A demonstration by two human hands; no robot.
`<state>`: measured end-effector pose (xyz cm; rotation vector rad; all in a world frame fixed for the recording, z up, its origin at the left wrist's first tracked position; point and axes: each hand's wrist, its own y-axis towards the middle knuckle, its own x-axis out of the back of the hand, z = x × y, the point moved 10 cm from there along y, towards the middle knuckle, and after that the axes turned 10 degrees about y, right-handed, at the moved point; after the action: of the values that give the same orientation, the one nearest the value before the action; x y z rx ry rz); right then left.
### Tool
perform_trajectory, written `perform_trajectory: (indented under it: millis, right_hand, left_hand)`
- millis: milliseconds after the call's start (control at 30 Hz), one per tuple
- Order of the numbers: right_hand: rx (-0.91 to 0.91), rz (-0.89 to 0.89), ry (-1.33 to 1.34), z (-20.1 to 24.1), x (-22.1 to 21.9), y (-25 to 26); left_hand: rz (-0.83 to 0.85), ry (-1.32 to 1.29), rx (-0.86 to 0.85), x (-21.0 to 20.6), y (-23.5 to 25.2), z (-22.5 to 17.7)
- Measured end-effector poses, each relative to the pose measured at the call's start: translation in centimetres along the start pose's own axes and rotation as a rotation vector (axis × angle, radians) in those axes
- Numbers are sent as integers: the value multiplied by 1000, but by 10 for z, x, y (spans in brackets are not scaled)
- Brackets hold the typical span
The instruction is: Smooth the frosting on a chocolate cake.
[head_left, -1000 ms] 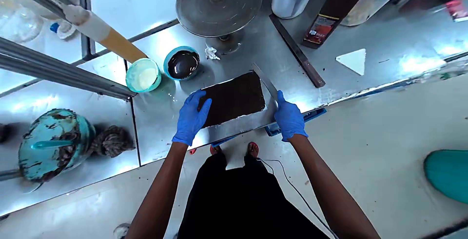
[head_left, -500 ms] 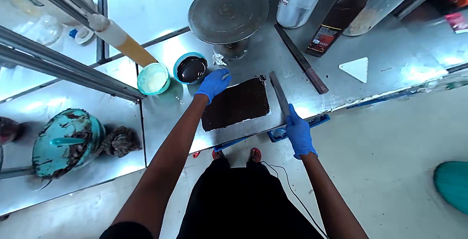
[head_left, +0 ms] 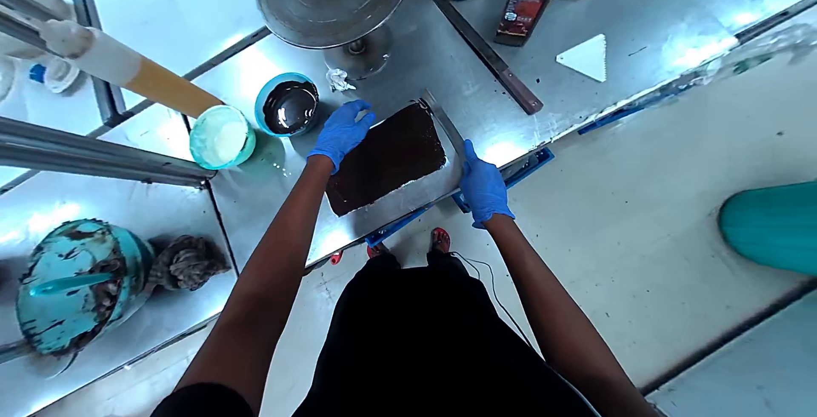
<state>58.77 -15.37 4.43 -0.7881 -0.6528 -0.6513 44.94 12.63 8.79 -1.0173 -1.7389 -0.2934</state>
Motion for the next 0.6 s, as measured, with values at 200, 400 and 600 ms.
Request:
perform_trajectory:
  millis: [200, 400, 600]
  right_hand:
    - [-28, 15, -5, -5, -5, -11]
    - [-47, 29, 33, -2, -6, -13]
    - [-79, 36, 55, 1, -13, -25]
  left_hand:
    - [-11, -30, 49, 7, -6, 10]
    - [-35, -67, 61, 14, -4, 16]
    - [-40, -70, 69, 15, -5, 10]
